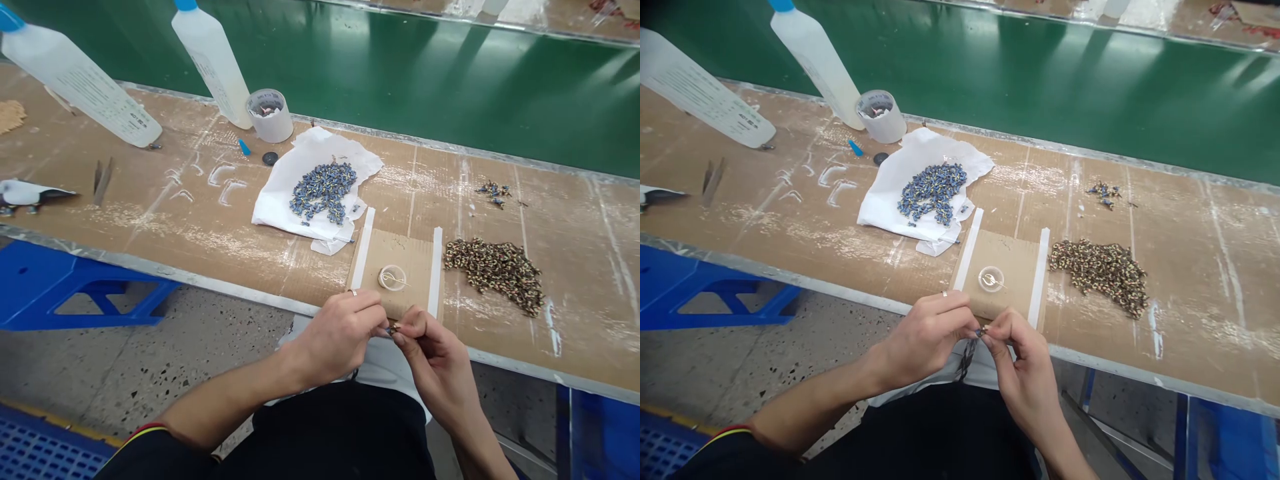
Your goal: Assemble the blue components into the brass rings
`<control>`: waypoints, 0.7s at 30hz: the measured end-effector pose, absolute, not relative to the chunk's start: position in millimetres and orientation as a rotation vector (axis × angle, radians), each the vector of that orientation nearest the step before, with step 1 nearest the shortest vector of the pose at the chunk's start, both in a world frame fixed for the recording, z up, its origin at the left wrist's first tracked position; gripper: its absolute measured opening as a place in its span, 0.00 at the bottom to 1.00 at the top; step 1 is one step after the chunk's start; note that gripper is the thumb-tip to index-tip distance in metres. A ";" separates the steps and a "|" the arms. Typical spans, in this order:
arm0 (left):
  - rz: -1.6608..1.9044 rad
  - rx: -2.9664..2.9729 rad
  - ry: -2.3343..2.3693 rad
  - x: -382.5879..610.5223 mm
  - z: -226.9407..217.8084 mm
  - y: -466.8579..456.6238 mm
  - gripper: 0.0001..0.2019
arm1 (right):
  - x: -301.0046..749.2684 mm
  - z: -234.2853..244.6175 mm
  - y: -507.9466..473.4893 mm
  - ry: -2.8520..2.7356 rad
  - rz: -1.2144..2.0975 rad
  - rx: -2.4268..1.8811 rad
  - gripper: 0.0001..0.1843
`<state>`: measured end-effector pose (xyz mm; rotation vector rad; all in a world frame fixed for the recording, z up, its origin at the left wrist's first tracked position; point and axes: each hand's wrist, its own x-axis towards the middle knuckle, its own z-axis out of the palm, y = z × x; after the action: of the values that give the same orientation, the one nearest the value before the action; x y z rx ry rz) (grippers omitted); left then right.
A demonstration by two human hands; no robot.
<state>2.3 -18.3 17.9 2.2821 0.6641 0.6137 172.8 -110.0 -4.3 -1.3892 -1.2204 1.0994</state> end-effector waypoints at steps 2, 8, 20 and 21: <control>0.605 2.308 0.690 3.4 16.8 -20.5 0.11 | 172.0 -5.0 -110.1 -1.230 1.085 -1.401 0.12; 0.551 2.352 0.737 3.4 11.2 -29.1 0.12 | 169.5 -11.3 -109.7 -1.303 1.110 -1.420 0.13; 0.407 2.304 0.801 8.2 12.1 -18.0 0.08 | 186.0 -2.1 -97.3 -1.125 1.264 -1.442 0.07; 0.395 2.314 0.790 8.9 12.1 -16.2 0.07 | 186.7 -1.8 -97.2 -1.106 1.253 -1.449 0.07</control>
<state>8.9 -16.2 12.1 2.3138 0.7904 0.3946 186.7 -97.2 -1.8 -1.4487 -1.1063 1.2531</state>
